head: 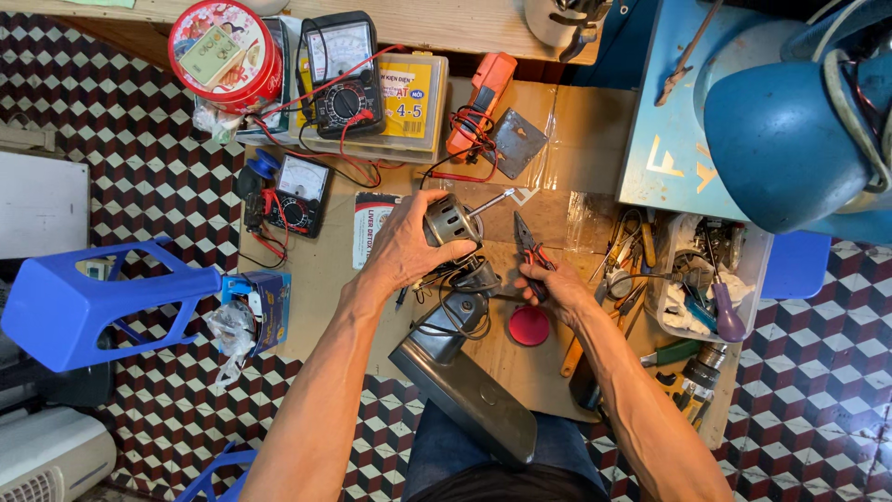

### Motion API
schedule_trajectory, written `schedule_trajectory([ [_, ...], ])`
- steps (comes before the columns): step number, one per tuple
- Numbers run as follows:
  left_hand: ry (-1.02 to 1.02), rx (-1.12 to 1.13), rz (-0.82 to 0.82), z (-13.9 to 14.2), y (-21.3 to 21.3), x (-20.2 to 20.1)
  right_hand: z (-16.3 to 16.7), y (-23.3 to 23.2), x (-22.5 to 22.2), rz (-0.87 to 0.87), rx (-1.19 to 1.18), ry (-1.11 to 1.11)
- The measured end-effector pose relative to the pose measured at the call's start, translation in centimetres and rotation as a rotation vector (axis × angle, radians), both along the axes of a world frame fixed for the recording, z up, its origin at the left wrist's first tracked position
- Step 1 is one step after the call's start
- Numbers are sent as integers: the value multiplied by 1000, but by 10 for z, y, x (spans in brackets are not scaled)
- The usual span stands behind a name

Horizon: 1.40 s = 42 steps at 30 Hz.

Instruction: The person disassembles a handheld vacuum cleaner on a workbench, removes the motor housing, and uses a screwdriver to adjust internal components. They then reassemble the unit and place it on the floor.

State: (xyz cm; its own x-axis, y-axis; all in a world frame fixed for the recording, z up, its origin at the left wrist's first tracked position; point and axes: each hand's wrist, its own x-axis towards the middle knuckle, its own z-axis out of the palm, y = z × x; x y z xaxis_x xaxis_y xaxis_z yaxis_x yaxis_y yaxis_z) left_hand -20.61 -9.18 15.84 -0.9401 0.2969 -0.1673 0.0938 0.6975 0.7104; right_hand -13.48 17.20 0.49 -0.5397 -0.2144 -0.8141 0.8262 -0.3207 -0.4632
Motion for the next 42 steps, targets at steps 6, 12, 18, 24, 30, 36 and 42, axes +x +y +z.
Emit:
schedule_trajectory([
  [6,-113,114,65,0,-9,4,55,3,-25,17,94,432],
  [12,-79,128,103,-10,-7,-6,38,14,13,357,481,224],
  [18,-65,108,75,-11,-8,-12,43,28,2,821,1135,595],
  [24,-62,63,87,-12,-6,-11,88,2,-89,109,322,574],
  [30,-42,77,75,-14,-8,-13,108,-12,-133,516,481,626],
  [36,-52,80,83,-13,-8,-14,111,-10,-140,636,442,605],
  [42,-73,88,86,-9,-8,-15,98,-15,-146,488,330,480],
])
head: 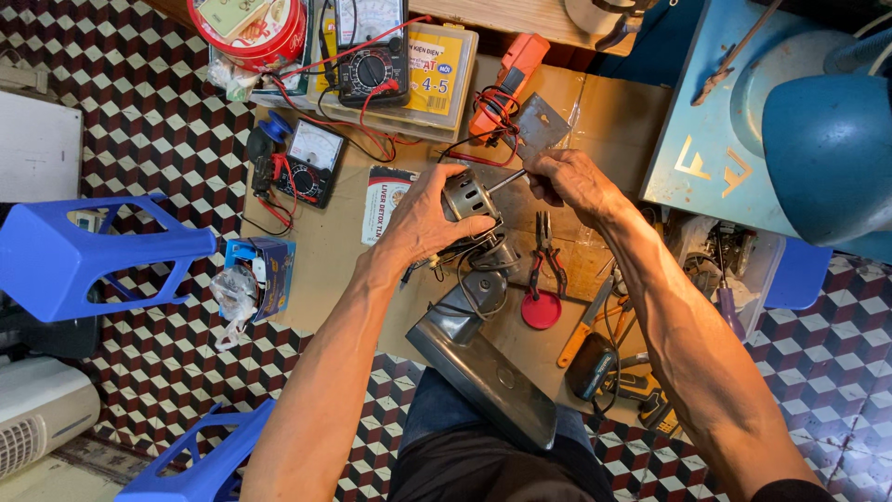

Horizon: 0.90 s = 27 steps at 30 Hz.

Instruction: The person disassembles a handheld vacuum cleaner on a workbench, removes the motor housing, and uses a screwdriver to adjust internal components. They then reassemble the unit and place it on the floor.

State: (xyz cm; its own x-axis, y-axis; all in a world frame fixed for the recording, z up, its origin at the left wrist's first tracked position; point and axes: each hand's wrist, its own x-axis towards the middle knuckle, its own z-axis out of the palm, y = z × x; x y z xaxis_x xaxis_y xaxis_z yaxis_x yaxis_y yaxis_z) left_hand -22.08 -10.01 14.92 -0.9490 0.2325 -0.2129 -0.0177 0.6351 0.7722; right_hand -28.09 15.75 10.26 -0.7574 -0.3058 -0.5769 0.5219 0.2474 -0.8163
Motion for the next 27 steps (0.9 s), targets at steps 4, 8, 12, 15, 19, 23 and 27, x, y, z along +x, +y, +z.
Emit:
schedule_trajectory([
  [4,-25,-3,7,2,1,0,-5,-9,-2,-169,12,-188],
  [8,-41,5,17,4,1,-1,2,-13,0,-160,26,-115],
  [12,-40,6,10,4,0,-2,15,-8,2,85,182,131],
  [15,-51,-4,27,3,1,-1,19,-6,1,137,174,159],
  [19,-16,15,32,1,2,1,15,-9,0,101,159,107],
  [23,-45,1,86,-1,1,3,9,-16,4,-94,59,-56],
  [27,-115,-62,108,0,-2,5,7,-23,5,-180,14,-72],
])
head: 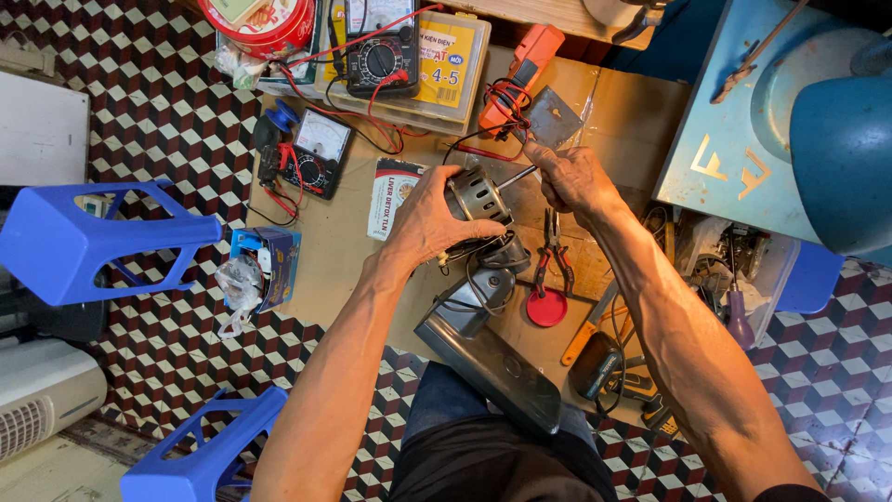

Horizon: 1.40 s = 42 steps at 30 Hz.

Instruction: The person disassembles a handheld vacuum cleaner on a workbench, removes the motor housing, and uses a screwdriver to adjust internal components. They then reassemble the unit and place it on the floor.

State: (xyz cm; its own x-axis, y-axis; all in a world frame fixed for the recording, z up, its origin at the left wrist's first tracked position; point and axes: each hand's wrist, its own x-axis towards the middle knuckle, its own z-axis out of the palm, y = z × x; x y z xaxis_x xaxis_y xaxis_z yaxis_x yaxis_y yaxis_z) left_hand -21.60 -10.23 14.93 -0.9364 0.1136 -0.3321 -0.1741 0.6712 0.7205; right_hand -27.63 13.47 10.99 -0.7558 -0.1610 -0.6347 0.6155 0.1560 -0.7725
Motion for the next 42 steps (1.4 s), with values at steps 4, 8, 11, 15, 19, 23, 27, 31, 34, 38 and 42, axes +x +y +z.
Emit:
schedule_trajectory([
  [4,-89,-11,-24,3,-8,-1,1,-6,-3,-22,55,-24],
  [8,-149,-18,-16,3,-12,2,-1,-10,-4,-40,8,2],
  [11,-193,13,8,0,-12,2,-5,-9,-3,-26,32,-14],
  [15,-166,39,-6,-4,-13,2,-9,-6,-1,69,-10,74],
  [19,-165,13,-11,-5,-14,1,-11,-1,-4,145,1,130],
  [23,-143,51,-33,-7,-16,1,-11,7,-10,229,104,94],
  [27,-110,40,-46,-8,-16,2,-18,7,-9,196,53,86],
  [31,-80,12,-69,-6,-13,1,-22,3,-5,183,13,86],
  [34,-68,32,-77,-1,-11,0,-20,1,-5,140,16,101],
  [38,-181,127,19,4,-12,1,-15,-3,-5,73,69,13],
  [42,-103,82,-30,2,-13,3,-15,-5,-7,-2,5,22],
])
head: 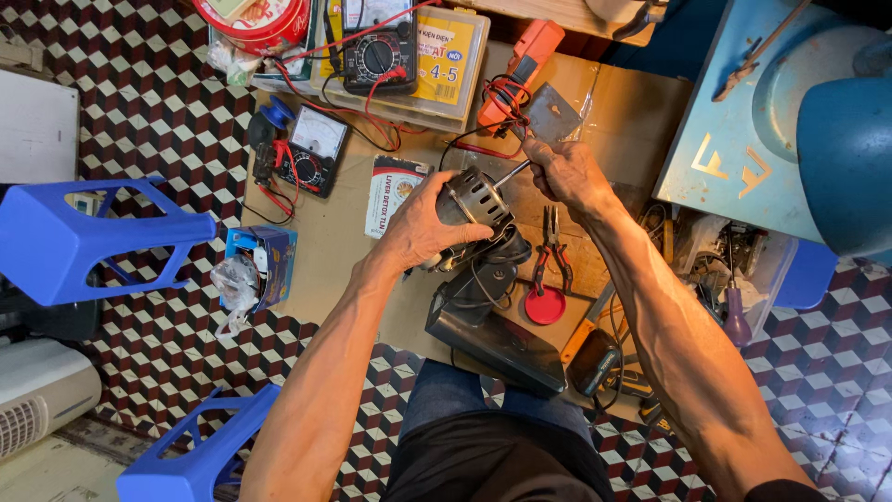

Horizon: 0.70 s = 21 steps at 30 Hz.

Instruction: The person disassembles a handheld vacuum cleaner on a workbench, removes the motor housing, and uses a screwdriver to adjust internal components. They then reassemble the unit and place it on the floor.

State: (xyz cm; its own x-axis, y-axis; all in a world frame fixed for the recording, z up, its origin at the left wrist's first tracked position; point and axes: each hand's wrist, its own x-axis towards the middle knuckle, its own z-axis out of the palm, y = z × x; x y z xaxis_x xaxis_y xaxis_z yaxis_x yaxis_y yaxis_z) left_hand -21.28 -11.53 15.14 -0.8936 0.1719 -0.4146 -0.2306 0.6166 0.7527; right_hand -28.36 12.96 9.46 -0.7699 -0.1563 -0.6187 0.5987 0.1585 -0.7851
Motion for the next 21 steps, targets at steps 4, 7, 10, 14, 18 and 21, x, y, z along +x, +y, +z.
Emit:
schedule_trajectory([
  [4,-18,29,17,-4,-3,1,-4,0,-1,10,22,13],
  [7,-41,9,19,-8,-2,0,-7,-3,1,-25,-12,32],
  [10,-4,3,-9,-10,-2,-1,-10,-7,4,-24,61,14],
  [14,7,-28,-31,-10,-2,-4,-12,-7,4,-88,22,-24],
  [18,-12,-12,-22,-7,-1,-4,-9,-4,2,-70,13,-17],
  [21,-8,14,-6,-3,-3,-4,-3,-2,2,-55,-12,-15],
])
